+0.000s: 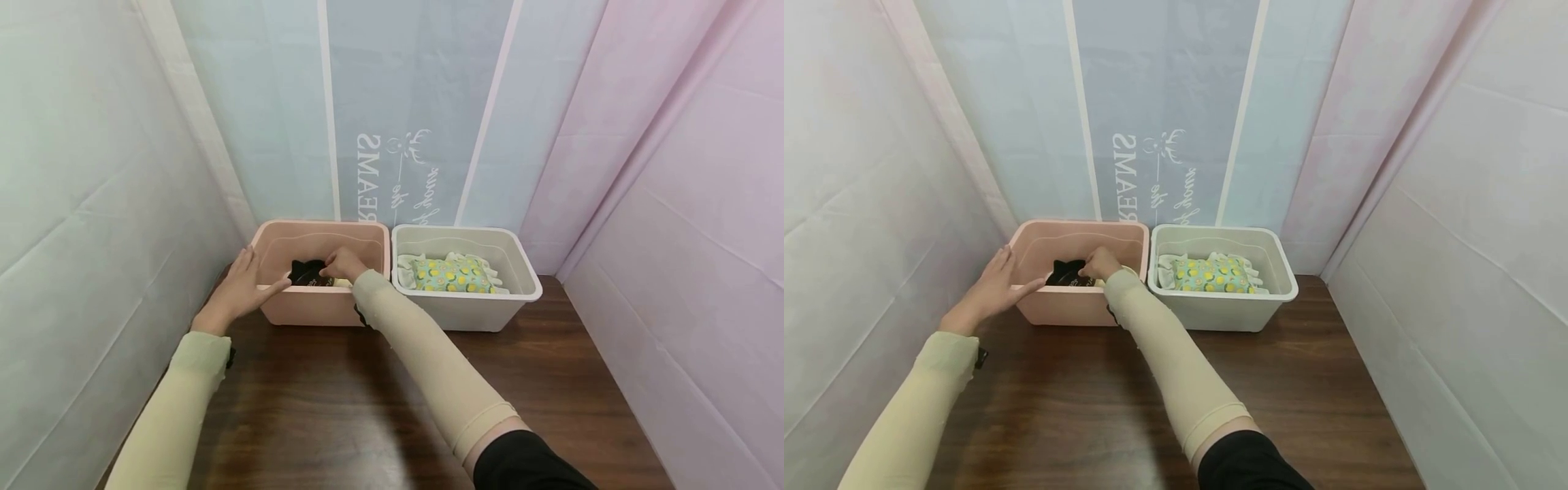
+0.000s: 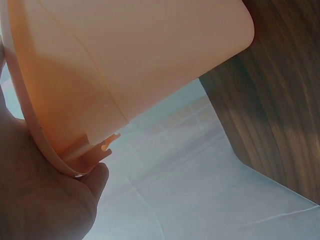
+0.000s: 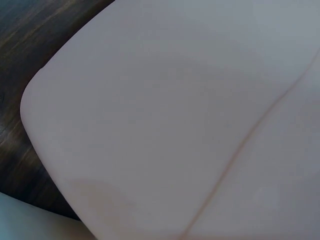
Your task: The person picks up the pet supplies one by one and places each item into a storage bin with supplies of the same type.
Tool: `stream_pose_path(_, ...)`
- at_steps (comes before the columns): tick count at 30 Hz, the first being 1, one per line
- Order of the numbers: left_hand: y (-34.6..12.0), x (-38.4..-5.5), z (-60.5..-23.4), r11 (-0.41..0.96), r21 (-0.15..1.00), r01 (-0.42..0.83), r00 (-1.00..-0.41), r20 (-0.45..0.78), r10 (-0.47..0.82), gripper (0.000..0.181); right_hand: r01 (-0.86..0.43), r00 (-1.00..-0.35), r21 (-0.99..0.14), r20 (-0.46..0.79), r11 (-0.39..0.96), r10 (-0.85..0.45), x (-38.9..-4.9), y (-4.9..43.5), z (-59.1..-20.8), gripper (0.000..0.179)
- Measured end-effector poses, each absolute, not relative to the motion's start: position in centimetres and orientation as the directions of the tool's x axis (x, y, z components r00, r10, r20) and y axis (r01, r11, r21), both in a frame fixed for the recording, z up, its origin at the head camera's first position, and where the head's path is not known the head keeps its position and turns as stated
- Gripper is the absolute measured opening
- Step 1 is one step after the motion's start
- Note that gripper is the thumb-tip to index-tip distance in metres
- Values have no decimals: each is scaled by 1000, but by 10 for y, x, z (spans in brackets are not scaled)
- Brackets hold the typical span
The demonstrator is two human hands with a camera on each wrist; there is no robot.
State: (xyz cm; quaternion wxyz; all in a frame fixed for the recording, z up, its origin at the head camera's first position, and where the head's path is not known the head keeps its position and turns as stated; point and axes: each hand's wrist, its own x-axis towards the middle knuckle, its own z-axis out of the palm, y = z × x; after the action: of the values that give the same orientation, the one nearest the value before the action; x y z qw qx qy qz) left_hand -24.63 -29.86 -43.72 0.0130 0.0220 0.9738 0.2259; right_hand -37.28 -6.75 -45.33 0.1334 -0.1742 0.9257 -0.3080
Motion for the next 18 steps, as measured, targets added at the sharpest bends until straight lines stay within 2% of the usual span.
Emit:
stream_pose_path(6, -300, -249, -438, 896, 441, 49, -998, -14, 61, 127, -239, -905, -610, -143, 756, -401, -371, -60, -444, 32)
stream_pose_path(11, -304, -249, -439, 900, 433, 48, -998, -2, 55, 126, -289, -892, -620, -104, 730, -441, -371, -51, -434, 28)
stream_pose_path(18, -311, -249, -439, 913, 402, 65, -998, 28, 58, 125, -302, -862, -658, -121, 690, -493, -366, -39, -420, 47)
